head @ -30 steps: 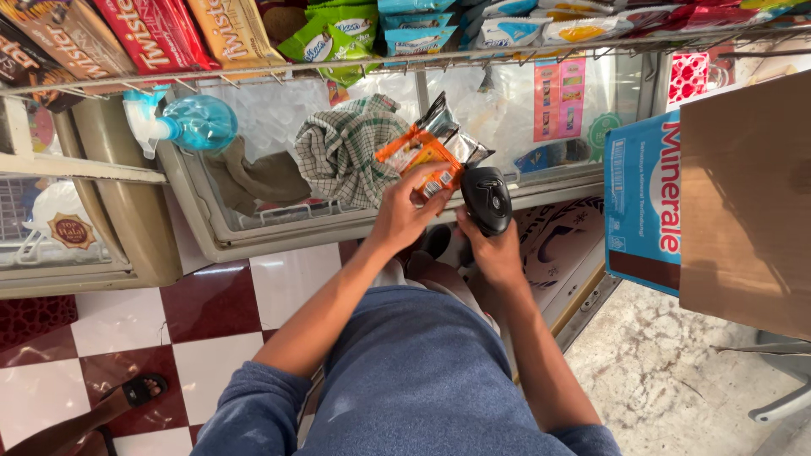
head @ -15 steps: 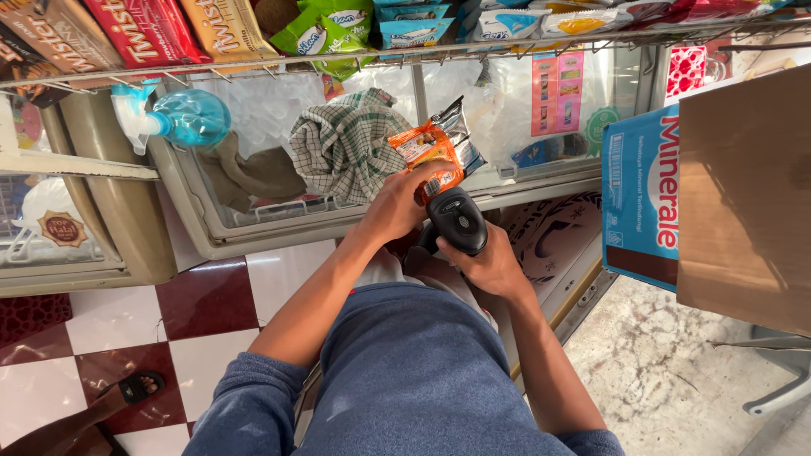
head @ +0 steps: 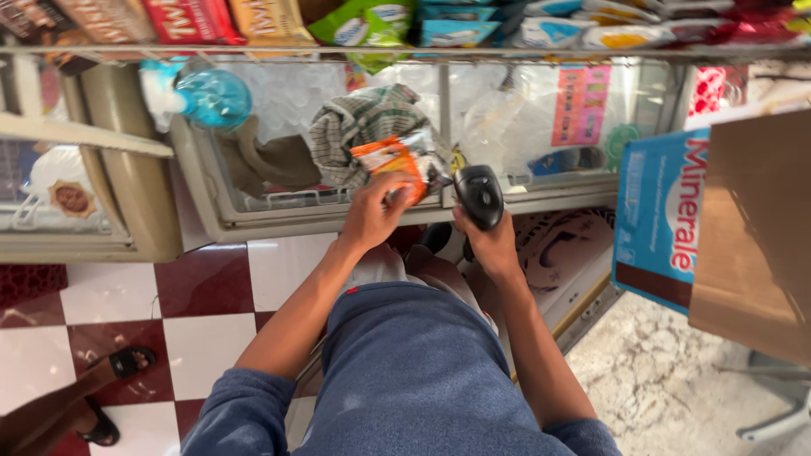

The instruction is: The person removes snack bags from a cardboard box, scans their barcodes with a handheld barcode scanner, and places them onto the shelves.

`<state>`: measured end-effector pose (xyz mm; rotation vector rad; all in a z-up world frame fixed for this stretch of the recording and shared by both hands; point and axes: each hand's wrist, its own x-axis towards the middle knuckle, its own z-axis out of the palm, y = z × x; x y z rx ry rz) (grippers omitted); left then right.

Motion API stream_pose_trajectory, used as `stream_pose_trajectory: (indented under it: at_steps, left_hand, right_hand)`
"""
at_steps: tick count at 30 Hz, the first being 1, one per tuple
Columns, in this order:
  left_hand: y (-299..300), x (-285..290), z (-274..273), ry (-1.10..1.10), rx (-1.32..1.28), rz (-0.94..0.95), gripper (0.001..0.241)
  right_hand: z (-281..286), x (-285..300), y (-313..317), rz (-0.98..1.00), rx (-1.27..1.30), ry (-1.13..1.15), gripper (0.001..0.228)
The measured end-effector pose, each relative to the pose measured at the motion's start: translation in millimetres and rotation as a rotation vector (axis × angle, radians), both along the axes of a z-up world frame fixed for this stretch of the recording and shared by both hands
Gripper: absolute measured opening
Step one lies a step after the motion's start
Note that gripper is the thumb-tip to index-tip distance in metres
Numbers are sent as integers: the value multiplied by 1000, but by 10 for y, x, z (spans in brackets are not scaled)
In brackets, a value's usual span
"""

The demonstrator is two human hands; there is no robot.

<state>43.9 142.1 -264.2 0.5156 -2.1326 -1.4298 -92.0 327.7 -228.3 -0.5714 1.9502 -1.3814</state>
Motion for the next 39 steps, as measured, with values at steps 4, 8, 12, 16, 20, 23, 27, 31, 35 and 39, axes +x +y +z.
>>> stream_pose_trajectory:
  at_steps: [4, 8, 12, 16, 20, 23, 27, 31, 35, 39]
  left_hand:
    - [-132, 415, -250, -81, 31, 253, 25]
    - [-274, 733, -266, 142, 33, 423, 73]
    - [-352, 863, -203, 114, 180, 468, 98]
    - [-435, 826, -156, 74, 257, 464, 106]
    - [-499, 710, -220, 79, 318, 439, 105]
    - [-486, 538, -335, 58, 288, 421, 75]
    - [-328, 164, -281, -165, 177, 307, 45]
    - [-130, -111, -54, -193, 133, 127, 74]
    - [-332, -133, 151, -39, -4, 138, 67]
    - [-477, 20, 380, 133, 38, 183, 55]
  right_hand:
    - [-448, -44, -448, -2, 110, 0, 25]
    - [-929, 42, -945, 113, -119, 9, 70]
    - [-1296, 144, -1102, 414, -140, 570, 51]
    - [-1257, 106, -971, 360, 411, 75, 45]
    - [-820, -48, -704, 74, 173, -310, 30]
    - [-328, -121, -550, -99, -269, -503, 43]
    - [-75, -58, -567, -52, -253, -327, 40]
    - [-68, -4, -704, 102, -77, -19, 36]
    - [-275, -185, -791, 34, -143, 144, 30]
    - [-727, -410, -867, -172, -116, 23, 24]
